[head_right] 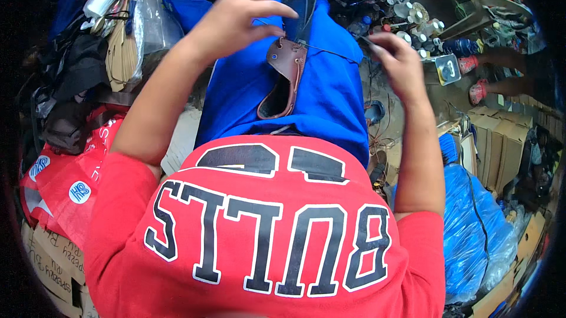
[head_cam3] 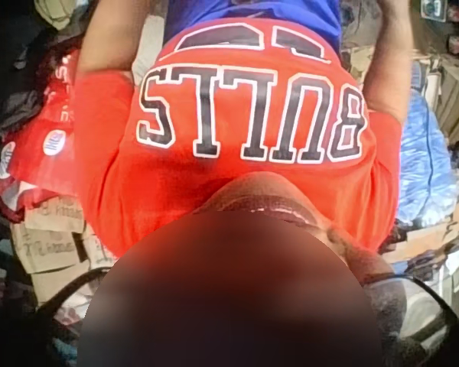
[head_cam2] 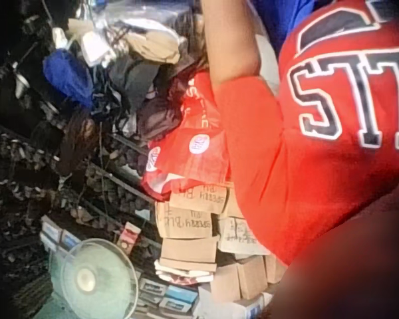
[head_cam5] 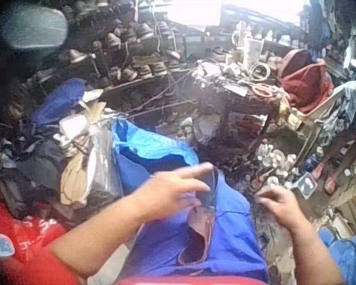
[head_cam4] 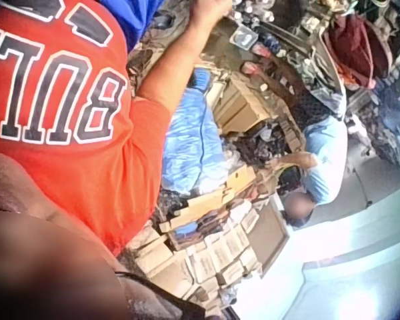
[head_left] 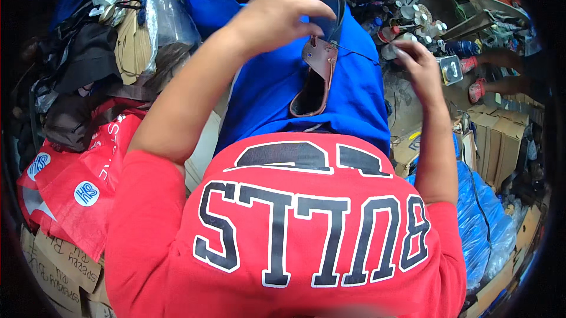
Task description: Stitching and assembling leather shoe components in a workshop.
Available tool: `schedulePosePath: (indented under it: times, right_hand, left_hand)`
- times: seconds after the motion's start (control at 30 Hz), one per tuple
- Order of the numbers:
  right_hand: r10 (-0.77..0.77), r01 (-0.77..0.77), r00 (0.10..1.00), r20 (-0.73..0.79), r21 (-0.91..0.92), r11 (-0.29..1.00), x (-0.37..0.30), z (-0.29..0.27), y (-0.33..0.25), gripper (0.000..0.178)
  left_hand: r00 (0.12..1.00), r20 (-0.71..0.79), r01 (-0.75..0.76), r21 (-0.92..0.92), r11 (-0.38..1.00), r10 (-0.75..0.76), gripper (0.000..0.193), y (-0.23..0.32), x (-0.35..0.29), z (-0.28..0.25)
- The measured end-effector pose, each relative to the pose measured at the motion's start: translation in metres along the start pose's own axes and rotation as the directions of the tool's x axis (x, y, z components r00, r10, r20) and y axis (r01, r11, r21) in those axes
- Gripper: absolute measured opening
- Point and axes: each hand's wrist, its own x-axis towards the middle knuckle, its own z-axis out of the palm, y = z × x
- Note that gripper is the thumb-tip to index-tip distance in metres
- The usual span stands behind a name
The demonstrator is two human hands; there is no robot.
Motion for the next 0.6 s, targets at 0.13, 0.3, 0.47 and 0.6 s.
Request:
schedulePosePath:
  times: [0.13, 0.3, 0.47, 0.6]
  right_hand:
    - [-0.227, 0.237, 0.97, 0.091, -0.122, 0.964, 0.019, 0.044, -0.029, 0.014]
    - [-0.239, 0.255, 0.964, 0.112, -0.154, 0.955, 0.024, 0.057, -0.032, 0.013]
    - [-0.232, 0.263, 0.958, 0.171, -0.192, 0.946, 0.027, 0.06, -0.031, 0.012]
    - [-0.22, 0.252, 0.959, 0.18, -0.179, 0.951, 0.027, 0.06, -0.032, 0.012]
  left_hand:
    - [0.985, 0.172, 0.012, 0.06, 0.998, -0.022, 0.038, -0.01, 0.036, 0.03]
    - [0.911, 0.411, -0.026, 0.03, 0.999, 0.012, 0.031, -0.027, 0.047, 0.029]
    - [0.857, 0.513, 0.129, -0.128, 0.983, -0.046, 0.026, -0.036, 0.05, 0.036]
    - [0.853, 0.513, 0.269, -0.267, 0.925, -0.1, 0.025, -0.045, 0.046, 0.044]
